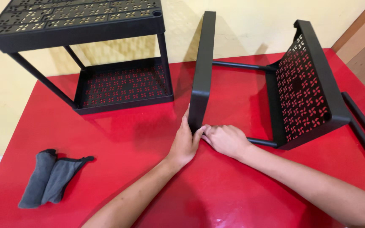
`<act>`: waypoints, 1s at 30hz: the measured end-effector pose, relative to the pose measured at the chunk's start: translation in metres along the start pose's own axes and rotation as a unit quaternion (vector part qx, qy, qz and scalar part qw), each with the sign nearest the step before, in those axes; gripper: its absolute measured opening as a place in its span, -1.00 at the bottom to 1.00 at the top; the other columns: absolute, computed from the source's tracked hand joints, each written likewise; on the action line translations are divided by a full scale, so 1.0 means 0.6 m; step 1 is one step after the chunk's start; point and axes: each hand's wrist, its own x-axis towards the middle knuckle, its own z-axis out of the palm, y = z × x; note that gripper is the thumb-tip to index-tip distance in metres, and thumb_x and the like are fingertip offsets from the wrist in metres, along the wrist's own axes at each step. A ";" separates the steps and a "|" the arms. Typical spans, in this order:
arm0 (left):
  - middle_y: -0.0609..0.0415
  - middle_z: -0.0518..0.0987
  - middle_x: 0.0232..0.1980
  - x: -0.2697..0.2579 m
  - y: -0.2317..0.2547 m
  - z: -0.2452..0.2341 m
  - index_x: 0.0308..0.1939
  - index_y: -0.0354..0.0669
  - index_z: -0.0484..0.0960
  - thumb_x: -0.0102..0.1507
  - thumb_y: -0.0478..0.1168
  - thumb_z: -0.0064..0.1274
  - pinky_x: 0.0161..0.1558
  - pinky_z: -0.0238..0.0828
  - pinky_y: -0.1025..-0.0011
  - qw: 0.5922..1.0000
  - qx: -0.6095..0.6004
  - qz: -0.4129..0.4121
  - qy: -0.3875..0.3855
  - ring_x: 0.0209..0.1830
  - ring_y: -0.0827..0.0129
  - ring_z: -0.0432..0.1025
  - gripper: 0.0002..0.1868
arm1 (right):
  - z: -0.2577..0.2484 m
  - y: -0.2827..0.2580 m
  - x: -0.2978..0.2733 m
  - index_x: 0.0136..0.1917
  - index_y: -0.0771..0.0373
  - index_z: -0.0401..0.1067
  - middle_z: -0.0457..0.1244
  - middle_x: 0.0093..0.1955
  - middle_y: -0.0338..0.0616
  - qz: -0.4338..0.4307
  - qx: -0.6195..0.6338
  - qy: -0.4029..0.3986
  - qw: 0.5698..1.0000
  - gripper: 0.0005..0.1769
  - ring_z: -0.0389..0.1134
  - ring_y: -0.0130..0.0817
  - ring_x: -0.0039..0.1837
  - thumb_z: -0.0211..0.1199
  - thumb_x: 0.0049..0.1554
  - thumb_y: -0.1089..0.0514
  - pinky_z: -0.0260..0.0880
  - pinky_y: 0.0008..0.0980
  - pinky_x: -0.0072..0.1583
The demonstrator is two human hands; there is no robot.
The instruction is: The person disassembles a black plastic two-tier stand by hand, removing the four vertical support rods from the top and bottom trays. The removed rods are placed on the red table. The person then begins to reassemble the stand by inserting the rods back into the trays.
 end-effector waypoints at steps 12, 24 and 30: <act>-0.36 0.11 0.61 0.000 0.001 0.001 0.58 -0.36 -0.10 0.36 -0.21 0.05 0.43 0.21 0.18 0.999 0.000 -0.034 -0.014 0.56 -0.11 0.14 -0.16 | 0.008 0.010 -0.003 -0.09 0.28 0.39 0.37 -0.35 0.00 -0.020 -0.018 0.037 0.999 -0.62 0.43 -0.06 -0.35 0.09 0.25 -0.10 0.42 -0.10 -0.34; -0.37 0.21 0.56 0.000 -0.005 -0.002 0.54 -0.40 0.02 0.31 -0.19 0.19 0.51 0.13 0.19 0.999 0.019 0.028 0.007 0.59 -0.10 0.16 -0.13 | -0.020 -0.004 -0.009 -0.01 0.28 0.41 0.37 -0.16 0.06 -0.035 0.110 0.089 0.989 -0.74 0.43 0.10 -0.19 0.22 0.10 0.08 0.45 0.01 -0.19; -0.36 0.06 0.63 0.001 0.004 -0.015 0.58 -0.40 -0.07 0.17 -0.28 0.22 0.59 0.03 0.14 0.997 0.030 0.071 -0.031 0.68 -0.13 0.01 0.03 | -0.041 0.011 -0.013 0.07 0.21 0.44 0.41 -0.18 0.07 0.004 0.142 0.001 0.990 -0.73 0.44 0.12 -0.13 0.21 0.14 0.05 0.43 0.11 -0.12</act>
